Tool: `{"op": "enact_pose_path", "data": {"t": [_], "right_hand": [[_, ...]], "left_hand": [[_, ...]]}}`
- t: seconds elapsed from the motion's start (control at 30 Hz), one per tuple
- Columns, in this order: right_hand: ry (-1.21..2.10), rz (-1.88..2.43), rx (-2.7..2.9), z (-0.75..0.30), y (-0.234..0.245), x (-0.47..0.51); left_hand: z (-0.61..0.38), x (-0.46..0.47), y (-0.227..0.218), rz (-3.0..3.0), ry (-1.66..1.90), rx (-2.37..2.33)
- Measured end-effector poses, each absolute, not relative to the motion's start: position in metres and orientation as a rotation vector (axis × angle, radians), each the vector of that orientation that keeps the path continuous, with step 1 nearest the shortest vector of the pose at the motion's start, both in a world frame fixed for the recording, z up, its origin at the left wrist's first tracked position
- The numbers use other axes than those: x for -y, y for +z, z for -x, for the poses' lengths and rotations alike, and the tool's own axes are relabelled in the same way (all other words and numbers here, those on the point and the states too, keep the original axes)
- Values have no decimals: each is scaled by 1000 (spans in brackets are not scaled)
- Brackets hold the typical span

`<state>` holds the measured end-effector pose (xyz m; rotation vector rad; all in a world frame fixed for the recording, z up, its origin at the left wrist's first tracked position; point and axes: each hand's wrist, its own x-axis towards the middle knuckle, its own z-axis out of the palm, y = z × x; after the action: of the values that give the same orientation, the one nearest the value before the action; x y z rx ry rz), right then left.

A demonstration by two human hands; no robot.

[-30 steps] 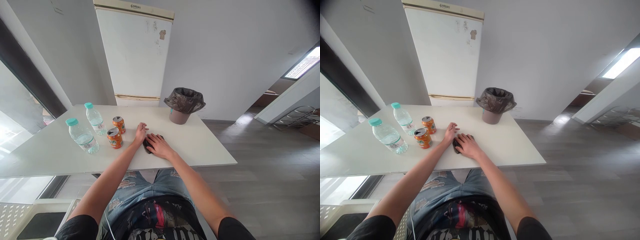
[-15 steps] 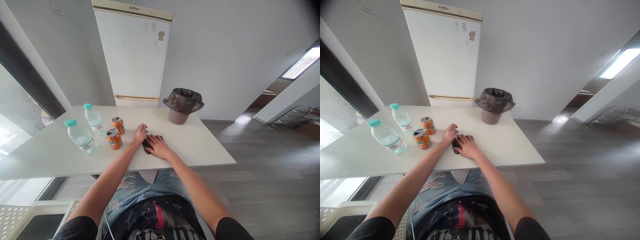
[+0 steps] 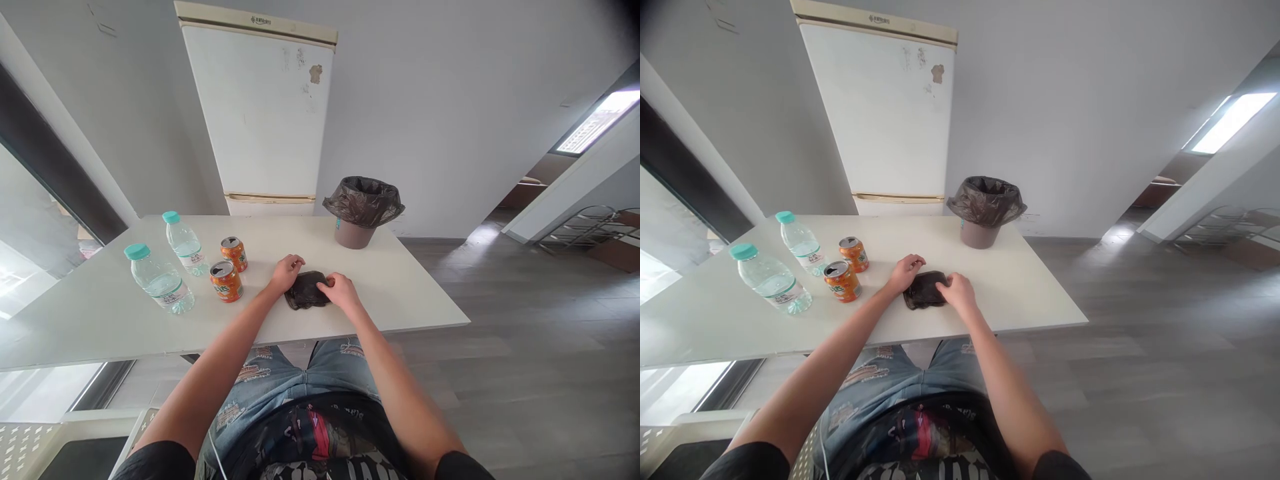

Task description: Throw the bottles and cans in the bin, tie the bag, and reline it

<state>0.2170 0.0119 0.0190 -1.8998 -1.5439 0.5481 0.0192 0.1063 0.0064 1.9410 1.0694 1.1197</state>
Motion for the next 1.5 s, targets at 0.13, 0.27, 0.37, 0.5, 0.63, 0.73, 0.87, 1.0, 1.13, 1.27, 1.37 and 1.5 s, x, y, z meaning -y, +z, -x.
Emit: {"op": "enact_pose_path", "data": {"t": [0.13,0.27,0.37,0.5,0.63,0.73,0.87,1.0,1.13,1.27,1.37,1.5], "right_hand": [[578,1868,1599,-207,20,-15],[719,1645,1429,-210,21,-19],[945,1419,1120,-219,29,-21],[1110,1225,868,-230,44,-21],[1279,1061,733,-228,44,-17],[1436,997,746,-224,35,-14],[1333,1076,776,-223,26,-14],[1245,1119,831,-226,23,-18],[1253,1028,844,-227,19,-20],[1230,980,819,-225,20,-20],[1260,1011,830,-225,24,-17],[1226,1037,748,-229,25,-13]], "left_hand": [[-20,-104,6,-2092,965,-1044],[-19,-101,8,-2126,933,-940],[-19,-97,14,-1941,883,-822],[-20,-91,22,-1614,769,-626],[-20,-90,26,-1468,848,-653],[-19,-91,25,-1353,929,-720],[-19,-92,24,-1354,896,-725],[-19,-90,23,-1302,834,-739],[-18,-92,22,-1319,831,-682],[-17,-95,21,-1330,869,-638],[-16,-96,22,-1301,847,-613],[-17,-93,22,-1335,860,-636]]}}
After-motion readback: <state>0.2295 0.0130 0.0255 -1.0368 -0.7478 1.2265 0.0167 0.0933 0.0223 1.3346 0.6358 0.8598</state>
